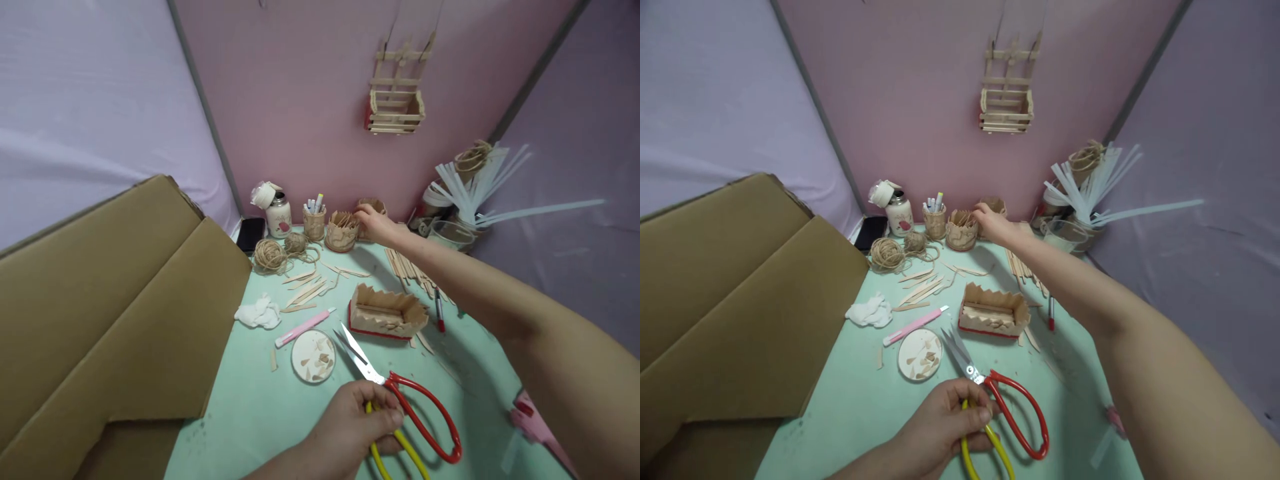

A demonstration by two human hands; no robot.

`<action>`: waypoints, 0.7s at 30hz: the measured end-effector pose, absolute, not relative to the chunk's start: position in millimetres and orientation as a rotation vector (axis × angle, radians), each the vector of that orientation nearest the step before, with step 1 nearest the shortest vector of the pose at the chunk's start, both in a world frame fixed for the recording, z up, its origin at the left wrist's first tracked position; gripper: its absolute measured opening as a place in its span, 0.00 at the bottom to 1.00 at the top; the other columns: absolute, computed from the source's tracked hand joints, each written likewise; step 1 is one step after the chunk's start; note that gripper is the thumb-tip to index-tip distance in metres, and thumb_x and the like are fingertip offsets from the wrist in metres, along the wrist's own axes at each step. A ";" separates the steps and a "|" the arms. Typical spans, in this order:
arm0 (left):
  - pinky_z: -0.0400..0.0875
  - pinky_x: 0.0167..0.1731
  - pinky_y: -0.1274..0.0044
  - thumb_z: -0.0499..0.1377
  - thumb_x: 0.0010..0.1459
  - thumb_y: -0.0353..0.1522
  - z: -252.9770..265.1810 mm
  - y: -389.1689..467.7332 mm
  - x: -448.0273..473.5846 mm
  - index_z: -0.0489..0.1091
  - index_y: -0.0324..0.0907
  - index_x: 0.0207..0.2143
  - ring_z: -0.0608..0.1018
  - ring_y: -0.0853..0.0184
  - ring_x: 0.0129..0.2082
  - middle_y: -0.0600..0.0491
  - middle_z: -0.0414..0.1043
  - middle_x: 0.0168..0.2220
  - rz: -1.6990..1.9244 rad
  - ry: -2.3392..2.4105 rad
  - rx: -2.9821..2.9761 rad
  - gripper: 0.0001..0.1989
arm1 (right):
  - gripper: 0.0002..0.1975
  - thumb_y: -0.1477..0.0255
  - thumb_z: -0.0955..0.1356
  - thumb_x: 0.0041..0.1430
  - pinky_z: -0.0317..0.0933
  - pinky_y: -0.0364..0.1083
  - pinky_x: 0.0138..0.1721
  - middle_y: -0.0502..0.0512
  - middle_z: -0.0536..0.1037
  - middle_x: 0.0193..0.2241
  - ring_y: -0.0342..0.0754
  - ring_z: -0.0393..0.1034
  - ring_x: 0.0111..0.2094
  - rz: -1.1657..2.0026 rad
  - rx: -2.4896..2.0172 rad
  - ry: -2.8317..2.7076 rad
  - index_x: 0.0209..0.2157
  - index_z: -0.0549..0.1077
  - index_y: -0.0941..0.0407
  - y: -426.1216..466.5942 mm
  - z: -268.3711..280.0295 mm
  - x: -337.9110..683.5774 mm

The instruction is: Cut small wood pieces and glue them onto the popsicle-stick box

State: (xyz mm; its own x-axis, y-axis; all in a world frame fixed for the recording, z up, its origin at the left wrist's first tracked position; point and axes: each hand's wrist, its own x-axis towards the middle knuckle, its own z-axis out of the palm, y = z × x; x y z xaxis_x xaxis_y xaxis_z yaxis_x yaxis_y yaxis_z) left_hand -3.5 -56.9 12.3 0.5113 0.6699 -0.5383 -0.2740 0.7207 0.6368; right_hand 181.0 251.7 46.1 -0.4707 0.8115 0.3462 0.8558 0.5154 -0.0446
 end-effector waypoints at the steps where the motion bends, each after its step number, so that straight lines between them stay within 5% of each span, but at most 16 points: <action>1: 0.69 0.33 0.75 0.68 0.38 0.35 12.2 -57.6 -4.0 0.68 0.36 0.27 0.71 0.71 0.30 0.51 0.67 0.31 0.595 0.857 0.527 0.16 | 0.19 0.78 0.59 0.54 0.60 0.49 0.42 0.63 0.60 0.55 0.53 0.66 0.44 -0.201 -1.408 -2.397 0.49 0.64 0.57 244.1 49.2 181.4; 6: 0.69 0.37 0.73 0.67 0.40 0.34 13.6 -58.6 -5.7 0.68 0.36 0.28 0.70 0.72 0.30 0.53 0.66 0.30 0.590 0.865 0.547 0.15 | 0.16 0.75 0.60 0.56 0.61 0.47 0.39 0.64 0.64 0.48 0.48 0.68 0.37 -0.192 -1.451 -2.247 0.47 0.63 0.60 174.5 78.6 184.2; 11: 0.68 0.35 0.76 0.67 0.40 0.35 19.7 -56.3 -6.8 0.69 0.37 0.28 0.68 0.73 0.29 0.53 0.66 0.31 0.637 0.865 0.626 0.14 | 0.06 0.68 0.63 0.56 0.60 0.46 0.33 0.56 0.71 0.33 0.48 0.67 0.32 0.287 -1.400 -2.315 0.34 0.67 0.54 43.7 103.9 183.6; 16: 0.68 0.36 0.75 0.67 0.42 0.36 23.9 -53.4 -10.1 0.69 0.38 0.29 0.70 0.71 0.31 0.52 0.66 0.30 0.743 0.828 0.775 0.14 | 0.07 0.66 0.64 0.56 0.59 0.48 0.35 0.55 0.72 0.35 0.50 0.67 0.35 0.686 -1.499 -2.278 0.37 0.69 0.50 -64.1 77.6 176.5; 21: 0.66 0.36 0.76 0.66 0.43 0.36 24.6 -50.7 -12.8 0.70 0.38 0.28 0.70 0.71 0.31 0.52 0.68 0.31 0.753 0.753 0.939 0.12 | 0.16 0.74 0.64 0.54 0.59 0.49 0.41 0.60 0.72 0.41 0.52 0.67 0.42 0.580 -1.574 -2.129 0.46 0.66 0.54 -91.6 38.3 157.8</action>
State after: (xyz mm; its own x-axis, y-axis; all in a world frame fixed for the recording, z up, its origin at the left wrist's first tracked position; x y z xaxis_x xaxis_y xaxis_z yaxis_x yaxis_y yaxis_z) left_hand -12.8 -50.7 24.6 0.5221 0.8222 -0.2266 -0.2264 0.3897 0.8927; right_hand 157.8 -91.6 38.3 -0.2651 0.9599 0.0910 0.7811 0.2691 -0.5635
